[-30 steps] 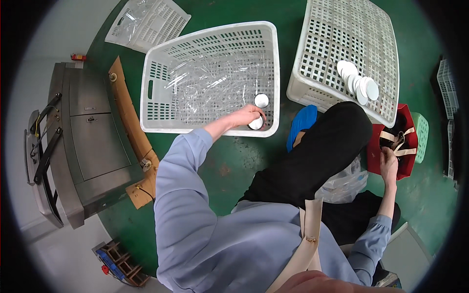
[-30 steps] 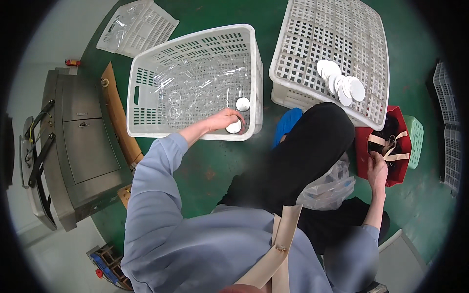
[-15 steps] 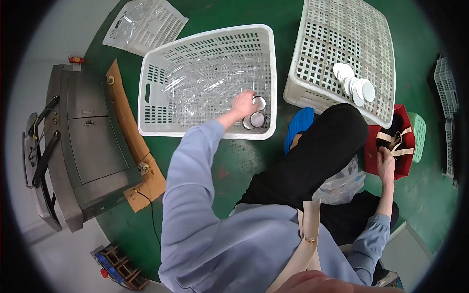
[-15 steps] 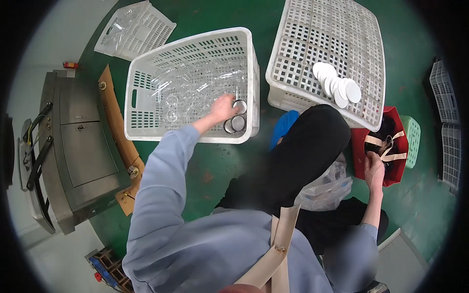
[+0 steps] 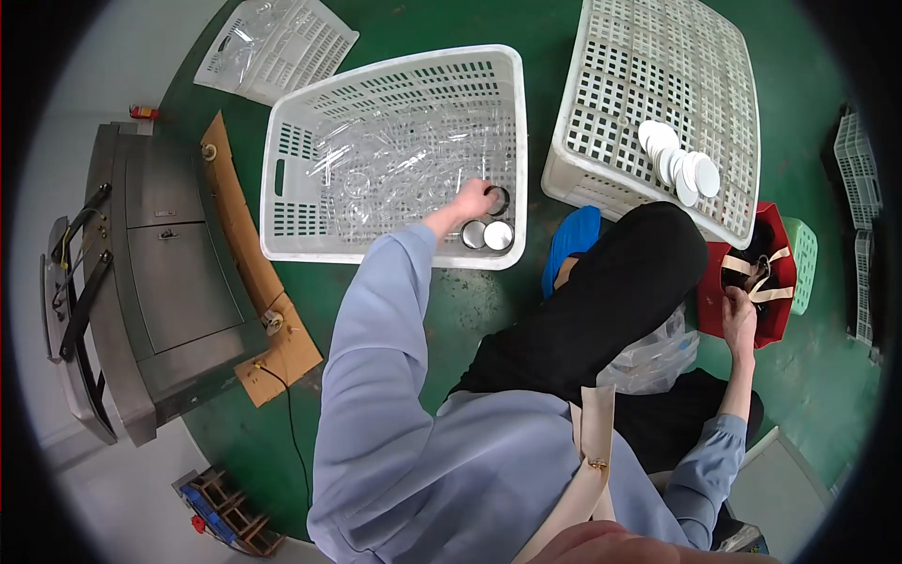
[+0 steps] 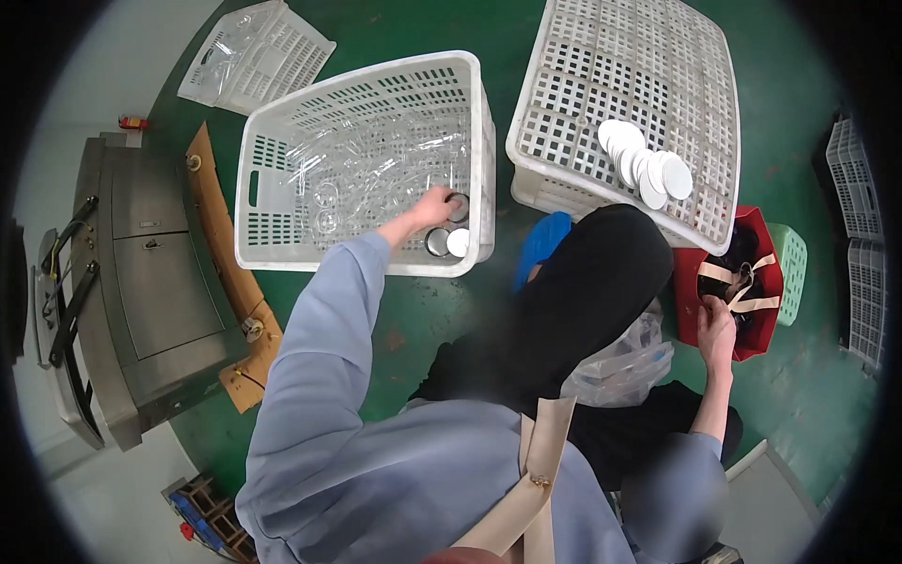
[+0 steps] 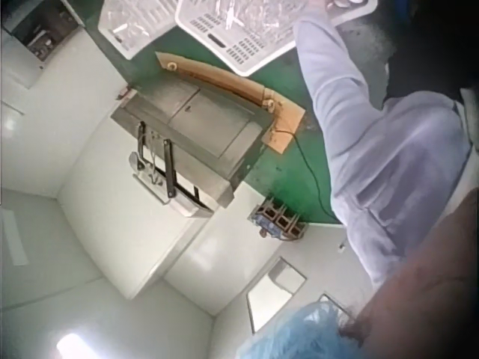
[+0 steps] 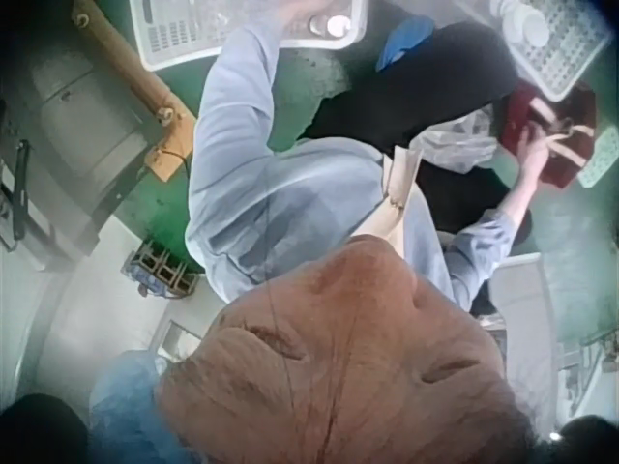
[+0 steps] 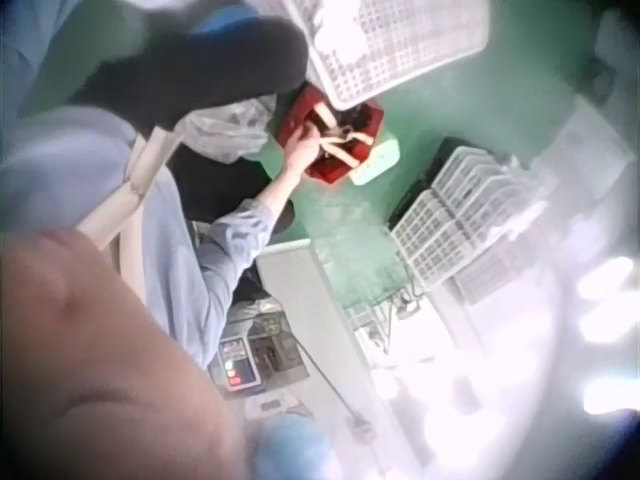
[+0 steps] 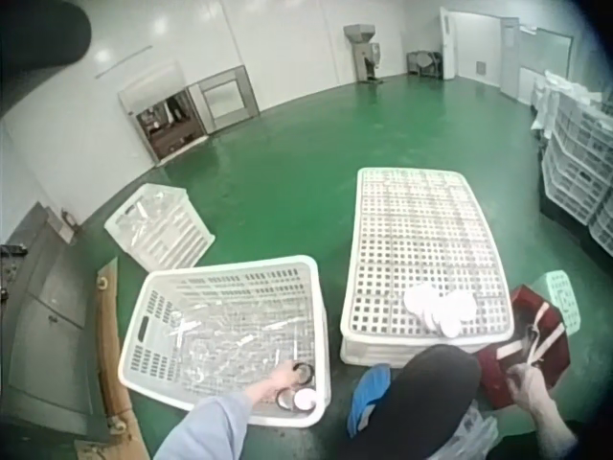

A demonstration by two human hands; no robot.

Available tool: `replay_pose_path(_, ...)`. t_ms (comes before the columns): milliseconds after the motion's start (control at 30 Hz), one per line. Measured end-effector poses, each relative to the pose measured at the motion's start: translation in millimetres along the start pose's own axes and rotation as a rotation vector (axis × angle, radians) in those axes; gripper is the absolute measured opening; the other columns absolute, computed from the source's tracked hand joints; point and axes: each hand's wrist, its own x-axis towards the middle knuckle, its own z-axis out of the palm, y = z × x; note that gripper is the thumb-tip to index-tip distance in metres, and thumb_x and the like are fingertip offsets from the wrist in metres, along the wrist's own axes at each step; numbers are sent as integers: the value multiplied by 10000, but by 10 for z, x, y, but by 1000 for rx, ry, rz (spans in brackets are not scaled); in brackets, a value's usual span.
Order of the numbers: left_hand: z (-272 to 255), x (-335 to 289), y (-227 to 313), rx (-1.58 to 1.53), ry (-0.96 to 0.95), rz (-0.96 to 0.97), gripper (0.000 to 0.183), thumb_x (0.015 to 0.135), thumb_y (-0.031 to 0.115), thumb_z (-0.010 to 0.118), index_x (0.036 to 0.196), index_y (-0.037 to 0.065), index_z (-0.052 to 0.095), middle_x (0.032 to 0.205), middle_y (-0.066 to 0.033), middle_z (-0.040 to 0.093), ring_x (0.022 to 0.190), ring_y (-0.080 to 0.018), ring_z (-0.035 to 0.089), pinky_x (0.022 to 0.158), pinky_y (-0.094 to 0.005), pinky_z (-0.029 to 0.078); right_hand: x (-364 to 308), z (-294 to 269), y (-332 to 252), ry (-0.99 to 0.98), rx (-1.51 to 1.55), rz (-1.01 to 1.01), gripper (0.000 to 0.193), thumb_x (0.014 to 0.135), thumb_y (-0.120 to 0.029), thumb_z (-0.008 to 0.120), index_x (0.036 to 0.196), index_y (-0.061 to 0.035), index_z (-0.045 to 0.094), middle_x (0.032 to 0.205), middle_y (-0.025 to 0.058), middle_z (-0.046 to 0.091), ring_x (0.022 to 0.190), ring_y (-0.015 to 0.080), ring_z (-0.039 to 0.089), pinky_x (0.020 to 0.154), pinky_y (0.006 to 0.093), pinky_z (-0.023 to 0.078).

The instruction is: Insert white liners into black plastic bottle caps in a factory setting.

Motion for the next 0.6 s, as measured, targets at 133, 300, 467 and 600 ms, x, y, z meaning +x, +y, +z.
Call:
replay_pose_path(133, -184, -74, -3, 140, 13, 75, 279, 955, 144, 654, 1141, -60, 687, 996, -133, 730, 825, -223, 733, 692, -355, 637, 23, 28, 52, -17, -2, -11, 209, 944, -56, 609, 1128, 29, 663, 1049, 204, 720, 935, 341, 714, 845, 400, 554)
replay_pose_path(300, -106, -135, 138, -6, 25, -25, 262, 929, 111, 650, 1133, -44, 704, 999, -157, 750, 818, -242, 761, 700, -351, 639, 6, 20, 11, -34, -13, 2, 201, 941, -47, 605, 1120, 27, 660, 1042, 198, 715, 936, 339, 713, 838, 401, 555)
replay_pose_path(467, -132, -130, 31, -81, -140, -9, 425, 896, 134, 724, 1246, -86, 627, 1092, -167, 713, 929, -242, 727, 705, -330, 630, 56, 70, 5, -53, 1, -44, 182, 936, -37, 602, 1098, 28, 654, 1017, 195, 703, 918, 346, 709, 828, 407, 554)
replay_pose_path(600, -41, -204, 145, 47, -205, -63, 615, 784, 279, 830, 1254, -63, 628, 1118, -165, 713, 1003, -266, 717, 791, -380, 610, 14, 59, 18, -39, -8, -34, 172, 932, -30, 598, 1087, 25, 649, 1001, 201, 695, 906, 357, 702, 817, 414, 551)
